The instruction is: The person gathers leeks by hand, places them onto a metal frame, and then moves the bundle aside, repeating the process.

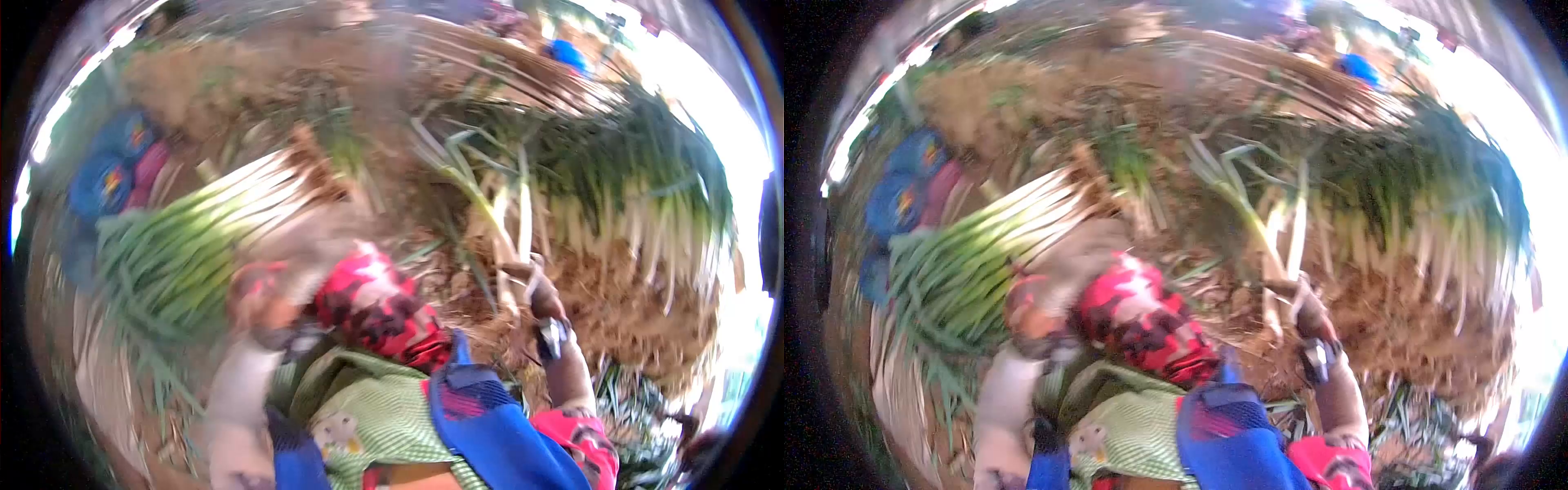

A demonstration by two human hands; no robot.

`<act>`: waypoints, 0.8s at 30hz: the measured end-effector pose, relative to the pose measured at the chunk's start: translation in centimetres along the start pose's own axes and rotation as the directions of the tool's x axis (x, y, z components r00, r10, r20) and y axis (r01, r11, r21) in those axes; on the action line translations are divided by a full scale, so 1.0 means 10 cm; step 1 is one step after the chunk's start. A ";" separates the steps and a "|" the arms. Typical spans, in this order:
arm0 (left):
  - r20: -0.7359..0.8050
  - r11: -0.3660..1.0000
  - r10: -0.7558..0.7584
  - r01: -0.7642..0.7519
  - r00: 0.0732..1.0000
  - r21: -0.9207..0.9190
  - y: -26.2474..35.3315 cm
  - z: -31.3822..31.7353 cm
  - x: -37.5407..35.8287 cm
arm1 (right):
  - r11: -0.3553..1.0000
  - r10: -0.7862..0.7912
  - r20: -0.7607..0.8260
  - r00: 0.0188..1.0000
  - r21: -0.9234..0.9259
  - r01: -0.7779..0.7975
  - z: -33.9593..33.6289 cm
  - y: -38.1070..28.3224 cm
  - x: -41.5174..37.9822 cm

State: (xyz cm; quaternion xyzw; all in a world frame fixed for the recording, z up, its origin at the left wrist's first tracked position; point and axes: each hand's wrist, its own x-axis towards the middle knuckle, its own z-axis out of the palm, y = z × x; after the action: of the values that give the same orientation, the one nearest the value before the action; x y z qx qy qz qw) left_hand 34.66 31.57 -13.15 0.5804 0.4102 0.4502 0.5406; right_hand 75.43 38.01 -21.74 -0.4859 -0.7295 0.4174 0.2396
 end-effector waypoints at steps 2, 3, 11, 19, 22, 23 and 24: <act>0.152 0.986 -0.050 0.073 0.987 -0.152 -0.29 0.55 0.15 | 0.853 0.129 -0.066 0.990 0.516 -0.077 0.05 -0.44 -0.24; 0.200 0.956 -0.114 0.162 0.973 -0.246 -0.51 0.83 0.30 | 0.813 0.015 0.016 1.000 0.582 -0.022 0.10 -0.66 -0.26; -0.221 0.072 -0.044 -0.217 0.974 -0.973 -0.97 1.41 1.23 | 0.903 0.105 0.215 0.971 0.389 -0.183 0.19 -0.77 -0.57; -0.467 0.398 0.332 -0.571 0.820 -0.718 0.35 -0.56 0.65 | 0.953 -0.284 0.366 0.886 0.005 0.303 0.83 -2.03 0.26; -0.629 0.508 0.497 -0.788 0.598 -0.348 0.66 -1.30 0.00 | 0.845 -0.449 0.446 0.774 -0.069 0.530 1.09 -2.43 0.99; -0.627 0.510 0.579 -0.831 0.522 -0.222 0.73 -1.55 -0.23 | 0.673 -0.662 0.383 0.644 -0.073 0.736 1.25 -2.50 1.30; -0.696 0.533 0.512 -0.822 0.504 -0.203 0.86 -1.74 -0.44 | 0.580 -0.725 0.361 0.586 -0.139 0.803 1.41 -2.55 1.62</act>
State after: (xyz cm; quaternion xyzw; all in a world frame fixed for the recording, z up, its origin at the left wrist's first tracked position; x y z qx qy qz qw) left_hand 16.60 31.16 -4.80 0.3700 0.1421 0.8681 0.2989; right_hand 45.14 42.91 -8.75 -0.0888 -0.9449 0.2216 0.2239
